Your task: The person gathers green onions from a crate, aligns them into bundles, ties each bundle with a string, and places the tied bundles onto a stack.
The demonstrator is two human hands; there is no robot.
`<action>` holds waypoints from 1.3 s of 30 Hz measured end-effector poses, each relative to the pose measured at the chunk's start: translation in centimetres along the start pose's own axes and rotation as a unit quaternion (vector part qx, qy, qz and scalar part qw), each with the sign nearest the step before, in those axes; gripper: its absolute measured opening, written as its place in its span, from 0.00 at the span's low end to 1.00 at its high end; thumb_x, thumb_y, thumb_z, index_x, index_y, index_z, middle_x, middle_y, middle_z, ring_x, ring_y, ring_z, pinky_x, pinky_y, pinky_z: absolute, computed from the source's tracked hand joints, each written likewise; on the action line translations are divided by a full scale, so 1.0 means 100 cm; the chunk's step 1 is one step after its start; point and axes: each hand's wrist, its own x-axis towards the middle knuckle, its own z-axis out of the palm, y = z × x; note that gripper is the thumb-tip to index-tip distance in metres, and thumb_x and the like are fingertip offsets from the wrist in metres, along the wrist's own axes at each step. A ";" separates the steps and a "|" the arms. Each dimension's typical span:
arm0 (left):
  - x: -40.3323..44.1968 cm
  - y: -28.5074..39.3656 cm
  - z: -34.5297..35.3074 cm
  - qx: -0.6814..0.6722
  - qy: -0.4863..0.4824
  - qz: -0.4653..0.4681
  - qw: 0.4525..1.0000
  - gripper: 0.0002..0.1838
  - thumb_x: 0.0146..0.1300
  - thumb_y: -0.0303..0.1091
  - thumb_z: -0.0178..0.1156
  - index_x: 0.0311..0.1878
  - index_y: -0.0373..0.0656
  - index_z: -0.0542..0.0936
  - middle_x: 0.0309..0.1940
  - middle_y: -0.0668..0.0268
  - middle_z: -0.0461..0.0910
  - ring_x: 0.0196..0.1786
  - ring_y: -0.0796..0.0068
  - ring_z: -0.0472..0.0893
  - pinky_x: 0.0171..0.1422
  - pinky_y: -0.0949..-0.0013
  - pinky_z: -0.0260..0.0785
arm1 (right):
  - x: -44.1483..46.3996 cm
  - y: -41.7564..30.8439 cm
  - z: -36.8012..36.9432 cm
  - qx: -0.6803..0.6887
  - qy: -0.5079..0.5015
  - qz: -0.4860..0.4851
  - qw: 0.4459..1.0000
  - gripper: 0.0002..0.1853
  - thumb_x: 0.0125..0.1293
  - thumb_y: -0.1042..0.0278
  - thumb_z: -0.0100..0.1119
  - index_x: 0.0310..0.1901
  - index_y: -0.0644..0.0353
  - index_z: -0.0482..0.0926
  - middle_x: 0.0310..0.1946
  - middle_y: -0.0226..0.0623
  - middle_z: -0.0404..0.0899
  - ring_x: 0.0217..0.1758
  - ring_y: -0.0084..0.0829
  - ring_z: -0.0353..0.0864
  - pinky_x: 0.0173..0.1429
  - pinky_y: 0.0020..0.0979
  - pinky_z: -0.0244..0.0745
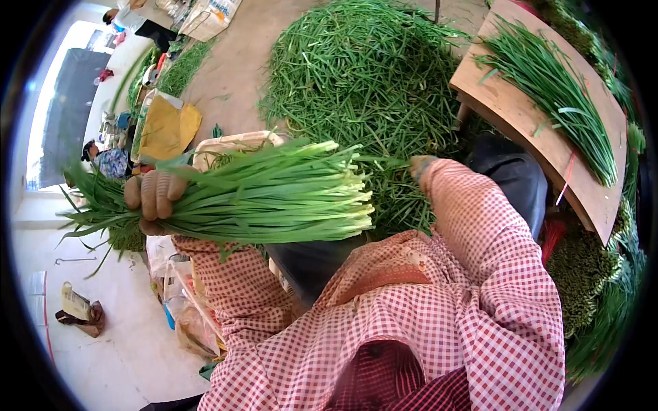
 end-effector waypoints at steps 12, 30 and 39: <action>-0.010 -0.020 -0.023 -0.032 0.047 0.026 0.998 0.13 0.59 0.30 0.62 0.46 0.52 0.72 0.32 0.79 0.73 0.38 0.81 0.73 0.57 0.69 0.65 | 0.045 -0.026 0.043 0.495 -0.070 -0.079 0.863 0.32 0.68 0.56 0.54 0.69 0.61 0.60 0.66 0.52 0.65 0.65 0.43 0.70 0.70 0.44 0.64; -0.046 -0.049 0.043 0.234 0.239 0.098 0.937 0.18 0.69 0.44 0.49 0.51 0.41 0.76 0.50 0.56 0.80 0.58 0.57 0.76 0.65 0.46 0.67 | -0.027 -0.134 0.048 0.884 -0.188 -0.297 0.309 0.35 0.74 0.40 0.30 0.67 0.64 0.61 0.61 0.53 0.71 0.63 0.51 0.72 0.66 0.54 0.69; -0.234 -0.002 0.125 0.280 0.490 -0.544 0.621 0.22 0.60 0.39 0.61 0.57 0.45 0.75 0.56 0.58 0.77 0.59 0.60 0.75 0.68 0.52 0.63 | -0.010 -0.094 0.059 0.858 -0.218 -0.247 0.395 0.34 0.74 0.40 0.31 0.65 0.62 0.65 0.57 0.54 0.74 0.58 0.51 0.75 0.61 0.54 0.73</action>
